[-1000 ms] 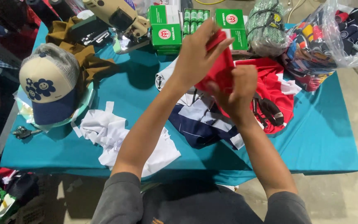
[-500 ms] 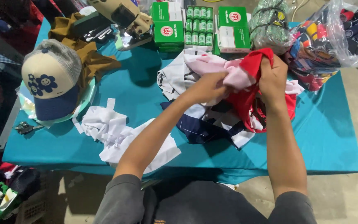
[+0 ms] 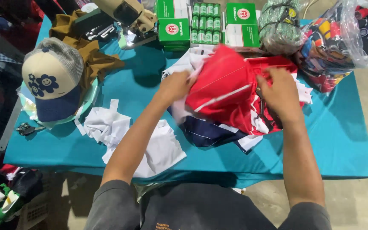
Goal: Cutting fabric strips and trimming a red and white garment with scissors on a workbench.
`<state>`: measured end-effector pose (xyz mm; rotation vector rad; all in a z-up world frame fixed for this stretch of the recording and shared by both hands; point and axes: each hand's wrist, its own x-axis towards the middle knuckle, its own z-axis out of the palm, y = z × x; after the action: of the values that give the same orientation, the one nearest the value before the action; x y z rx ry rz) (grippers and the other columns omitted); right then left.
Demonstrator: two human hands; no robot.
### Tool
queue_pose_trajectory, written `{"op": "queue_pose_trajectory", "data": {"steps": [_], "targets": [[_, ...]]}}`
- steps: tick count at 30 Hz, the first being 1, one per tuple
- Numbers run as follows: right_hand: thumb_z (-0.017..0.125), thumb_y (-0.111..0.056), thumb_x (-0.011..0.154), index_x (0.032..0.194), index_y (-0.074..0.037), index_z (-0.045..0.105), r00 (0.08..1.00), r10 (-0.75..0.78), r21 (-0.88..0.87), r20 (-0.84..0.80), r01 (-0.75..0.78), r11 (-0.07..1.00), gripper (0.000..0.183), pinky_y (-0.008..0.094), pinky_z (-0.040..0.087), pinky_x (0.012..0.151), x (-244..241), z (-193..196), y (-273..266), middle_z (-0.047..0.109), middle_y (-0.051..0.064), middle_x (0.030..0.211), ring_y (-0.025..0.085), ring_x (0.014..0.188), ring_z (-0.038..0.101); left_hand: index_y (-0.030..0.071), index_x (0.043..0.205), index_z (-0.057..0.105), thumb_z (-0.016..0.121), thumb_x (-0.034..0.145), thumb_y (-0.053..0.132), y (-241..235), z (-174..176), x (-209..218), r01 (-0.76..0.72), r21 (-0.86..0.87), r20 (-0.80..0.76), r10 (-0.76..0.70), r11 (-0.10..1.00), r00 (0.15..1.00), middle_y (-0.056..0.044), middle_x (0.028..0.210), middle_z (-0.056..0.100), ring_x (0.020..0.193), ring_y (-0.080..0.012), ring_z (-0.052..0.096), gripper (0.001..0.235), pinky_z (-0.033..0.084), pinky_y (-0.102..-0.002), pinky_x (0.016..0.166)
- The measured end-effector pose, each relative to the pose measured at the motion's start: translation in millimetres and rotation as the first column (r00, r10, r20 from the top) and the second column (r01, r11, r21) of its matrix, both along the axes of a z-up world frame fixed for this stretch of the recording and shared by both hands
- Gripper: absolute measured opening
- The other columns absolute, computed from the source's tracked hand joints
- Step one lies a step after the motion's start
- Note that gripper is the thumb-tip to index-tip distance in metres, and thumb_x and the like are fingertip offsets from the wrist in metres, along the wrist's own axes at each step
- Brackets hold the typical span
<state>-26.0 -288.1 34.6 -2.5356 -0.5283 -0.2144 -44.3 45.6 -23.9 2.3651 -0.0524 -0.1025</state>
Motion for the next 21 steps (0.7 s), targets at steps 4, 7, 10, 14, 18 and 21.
{"op": "queue_pose_trajectory", "data": {"steps": [4,7,10,14,18,21], "targets": [[0.071,-0.047,0.091,0.134,-0.004,0.063,0.953,-0.236,-0.480,-0.192,0.119,0.869,0.061,0.055,0.051,0.086,-22,-51,-6,0.060,0.022,0.120,0.046,0.110,0.064,0.012,0.140,0.047,0.048,0.098,0.069,5,6,-48,0.106,0.209,-0.136,-0.079,0.972,0.988,-0.023,0.130,0.059,0.110,-0.0479,0.067,0.071,0.052,-0.061,0.093],[0.083,-0.047,0.080,0.129,-0.006,0.065,0.966,-0.185,-0.478,0.179,0.250,0.842,0.067,0.052,0.052,0.080,-20,-104,-19,0.058,0.016,0.105,0.042,0.096,0.067,0.010,0.156,0.032,0.041,0.092,0.083,-17,27,-69,0.099,0.426,0.031,-0.124,0.899,0.992,-0.023,0.145,0.046,0.130,-0.0473,0.054,0.097,0.046,-0.060,0.103],[0.081,-0.052,0.085,0.135,-0.001,0.062,0.920,-0.227,-0.425,0.319,0.353,0.833,0.073,0.052,0.047,0.080,-29,-123,-17,0.055,0.018,0.101,0.043,0.090,0.064,0.011,0.166,0.012,0.063,0.072,0.090,-38,40,-91,0.158,0.414,-0.005,-0.172,0.896,0.985,-0.031,0.164,0.020,0.142,-0.0569,0.035,0.133,0.036,-0.074,0.107],[0.076,-0.046,0.091,0.131,-0.006,0.066,0.916,-0.240,-0.410,0.322,0.363,0.837,0.057,0.048,0.044,0.080,-23,-138,-23,0.055,0.015,0.100,0.040,0.090,0.064,0.023,0.168,0.004,0.076,0.063,0.084,-61,16,-117,0.362,0.436,-0.137,-0.336,0.824,0.932,-0.024,0.171,0.000,0.148,-0.0635,0.007,0.141,0.015,-0.081,0.111],[0.074,-0.043,0.091,0.128,-0.009,0.066,0.912,-0.241,-0.401,0.330,0.367,0.839,0.051,0.047,0.043,0.081,-28,-140,-23,0.056,0.014,0.100,0.036,0.093,0.063,0.036,0.150,0.042,0.082,0.073,0.052,-55,-93,-94,0.237,0.622,0.102,-0.378,0.746,0.920,-0.006,0.153,0.039,0.142,-0.0508,0.028,0.088,0.031,-0.067,0.108],[0.073,-0.039,0.092,0.128,-0.008,0.066,0.912,-0.239,-0.387,0.334,0.364,0.847,0.049,0.047,0.043,0.082,-22,-137,-21,0.058,0.014,0.100,0.036,0.094,0.064,0.032,0.136,0.056,0.077,0.079,0.031,-37,-96,-64,0.160,0.500,0.236,-0.312,0.851,0.920,-0.001,0.127,0.064,0.124,-0.0365,0.057,0.061,0.052,-0.051,0.096]]}}
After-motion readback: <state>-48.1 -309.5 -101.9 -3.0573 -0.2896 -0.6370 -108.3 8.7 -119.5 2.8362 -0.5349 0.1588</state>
